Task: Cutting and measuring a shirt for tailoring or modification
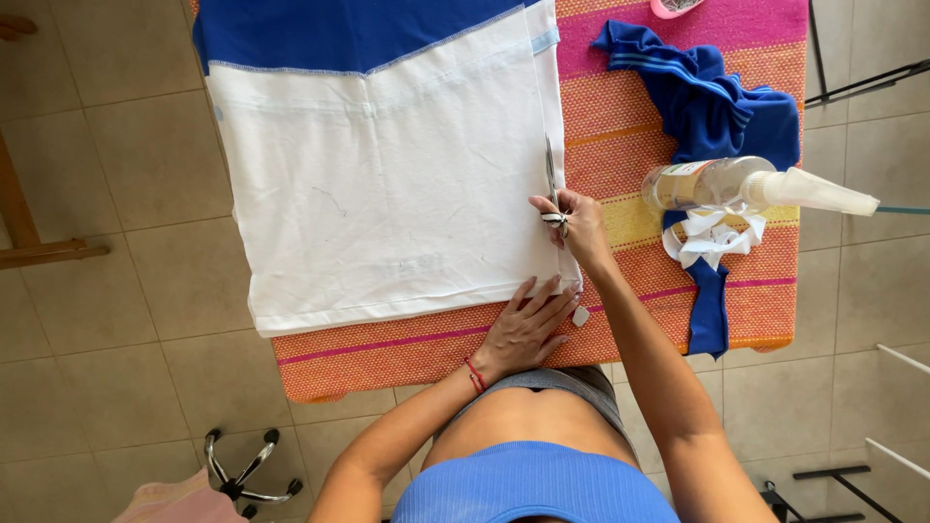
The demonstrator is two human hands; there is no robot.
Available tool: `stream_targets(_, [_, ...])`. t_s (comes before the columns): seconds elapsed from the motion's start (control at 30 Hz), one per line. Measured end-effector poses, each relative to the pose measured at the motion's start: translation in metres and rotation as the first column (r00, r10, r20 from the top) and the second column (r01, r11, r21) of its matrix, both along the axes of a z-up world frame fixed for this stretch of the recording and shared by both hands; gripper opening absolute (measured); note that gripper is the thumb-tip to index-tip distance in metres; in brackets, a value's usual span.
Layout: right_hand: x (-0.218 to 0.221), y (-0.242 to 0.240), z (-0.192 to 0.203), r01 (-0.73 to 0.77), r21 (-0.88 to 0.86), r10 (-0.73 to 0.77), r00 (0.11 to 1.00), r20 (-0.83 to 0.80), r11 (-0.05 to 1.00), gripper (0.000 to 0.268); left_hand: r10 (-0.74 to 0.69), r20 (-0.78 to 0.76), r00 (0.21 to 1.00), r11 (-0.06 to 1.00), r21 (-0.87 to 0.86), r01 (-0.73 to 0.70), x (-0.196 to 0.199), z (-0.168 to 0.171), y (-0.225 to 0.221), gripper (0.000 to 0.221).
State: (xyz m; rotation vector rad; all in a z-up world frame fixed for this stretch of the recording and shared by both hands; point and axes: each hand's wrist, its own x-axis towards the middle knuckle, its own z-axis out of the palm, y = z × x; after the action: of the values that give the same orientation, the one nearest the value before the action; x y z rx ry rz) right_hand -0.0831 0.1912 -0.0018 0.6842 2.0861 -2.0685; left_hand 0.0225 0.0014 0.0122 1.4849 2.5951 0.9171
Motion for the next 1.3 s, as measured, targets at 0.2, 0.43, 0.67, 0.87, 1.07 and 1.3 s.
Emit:
stream_targets(0.2, [-0.005, -0.007, 0.038, -0.011, 0.038, 0.011, 1.0, 0.006, 0.999, 0.034, 0.009, -0.008, 1.0, 1.0, -0.005, -0.009, 0.001, -0.003, 0.0, 0.06])
stream_targets(0.43, [-0.017, 0.003, -0.002, 0.004, 0.037, -0.004, 1.0, 0.01, 0.999, 0.033, 0.004, 0.013, 1.0, 1.0, 0.024, -0.004, -0.002, -0.005, 0.0, 0.059])
stream_targets(0.67, [-0.023, -0.002, 0.012, 0.004, 0.056, -0.006, 1.0, 0.026, 0.998, 0.033, -0.007, 0.041, 0.999, 0.999, 0.032, 0.006, -0.003, -0.004, -0.001, 0.059])
stream_targets(0.87, [-0.035, -0.001, 0.015, 0.005, 0.055, -0.006, 1.0, 0.01, 0.998, 0.033, -0.014, 0.041, 0.999, 0.999, 0.039, 0.012, -0.003, -0.007, 0.0, 0.059])
stream_targets(1.07, [-0.035, -0.003, 0.03, 0.001, 0.076, -0.002, 1.0, 0.015, 0.997, 0.033, -0.014, -0.016, 1.0, 0.999, 0.037, 0.014, -0.014, -0.012, 0.004, 0.049])
stream_targets(1.3, [-0.029, 0.008, -0.011, 0.017, 0.054, -0.018, 1.0, 0.014, 0.998, 0.033, 0.071, -0.114, 0.991, 0.997, 0.013, -0.07, -0.068, 0.007, 0.011, 0.039])
